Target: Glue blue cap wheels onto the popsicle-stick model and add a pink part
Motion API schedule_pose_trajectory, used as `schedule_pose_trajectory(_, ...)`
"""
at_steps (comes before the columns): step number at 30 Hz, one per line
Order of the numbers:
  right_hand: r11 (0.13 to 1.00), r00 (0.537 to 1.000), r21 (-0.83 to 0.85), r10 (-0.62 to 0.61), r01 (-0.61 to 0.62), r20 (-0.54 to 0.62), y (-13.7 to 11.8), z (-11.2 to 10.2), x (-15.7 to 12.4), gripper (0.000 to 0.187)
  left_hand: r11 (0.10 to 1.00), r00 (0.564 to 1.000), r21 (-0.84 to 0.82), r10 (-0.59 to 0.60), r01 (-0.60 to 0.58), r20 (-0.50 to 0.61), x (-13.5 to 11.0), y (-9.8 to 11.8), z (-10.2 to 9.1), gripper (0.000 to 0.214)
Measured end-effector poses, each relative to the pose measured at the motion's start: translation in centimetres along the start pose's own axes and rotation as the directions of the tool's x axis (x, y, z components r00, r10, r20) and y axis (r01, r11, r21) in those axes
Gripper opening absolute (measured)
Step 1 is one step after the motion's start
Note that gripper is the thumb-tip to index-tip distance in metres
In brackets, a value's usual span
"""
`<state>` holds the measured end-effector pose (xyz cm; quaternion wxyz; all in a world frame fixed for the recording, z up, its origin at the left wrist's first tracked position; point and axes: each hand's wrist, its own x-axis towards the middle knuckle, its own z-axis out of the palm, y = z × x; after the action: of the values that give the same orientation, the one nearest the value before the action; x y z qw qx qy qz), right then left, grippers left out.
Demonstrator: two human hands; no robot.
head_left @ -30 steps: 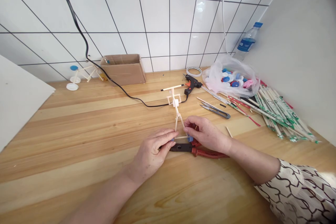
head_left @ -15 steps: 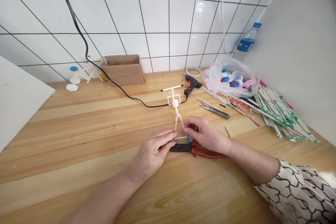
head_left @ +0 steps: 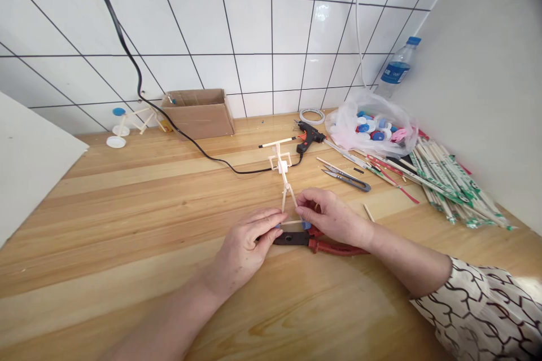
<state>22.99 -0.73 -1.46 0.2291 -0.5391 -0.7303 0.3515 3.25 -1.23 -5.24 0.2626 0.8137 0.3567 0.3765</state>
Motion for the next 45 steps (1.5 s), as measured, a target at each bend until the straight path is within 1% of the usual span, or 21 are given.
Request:
schedule_pose_trajectory(7,1.000,1.000,0.001,-0.009,0.009,-0.004,0.15,0.11,-0.06,0.013,1.000,1.000,-0.005,-0.016,0.016,0.002,0.10,0.14,-0.01,0.024)
schedule_pose_trajectory(11,1.000,1.000,0.005,-0.017,0.017,-0.008,0.19,0.20,-0.08,0.013,1.000,1.000,-0.004,0.001,-0.001,-0.006,0.06,0.08,-0.09,0.024)
schedule_pose_trajectory(33,1.000,1.000,0.012,0.007,-0.007,0.011,-0.17,0.00,-0.16,0.011,1.000,1.000,-0.003,-0.012,0.012,0.002,-0.04,0.16,-0.05,0.024)
schedule_pose_trajectory(45,1.000,1.000,0.011,0.001,-0.001,-0.001,0.01,0.10,-0.11,0.011,1.000,1.000,-0.009,-0.014,0.014,0.007,0.04,0.18,-0.08,0.025)
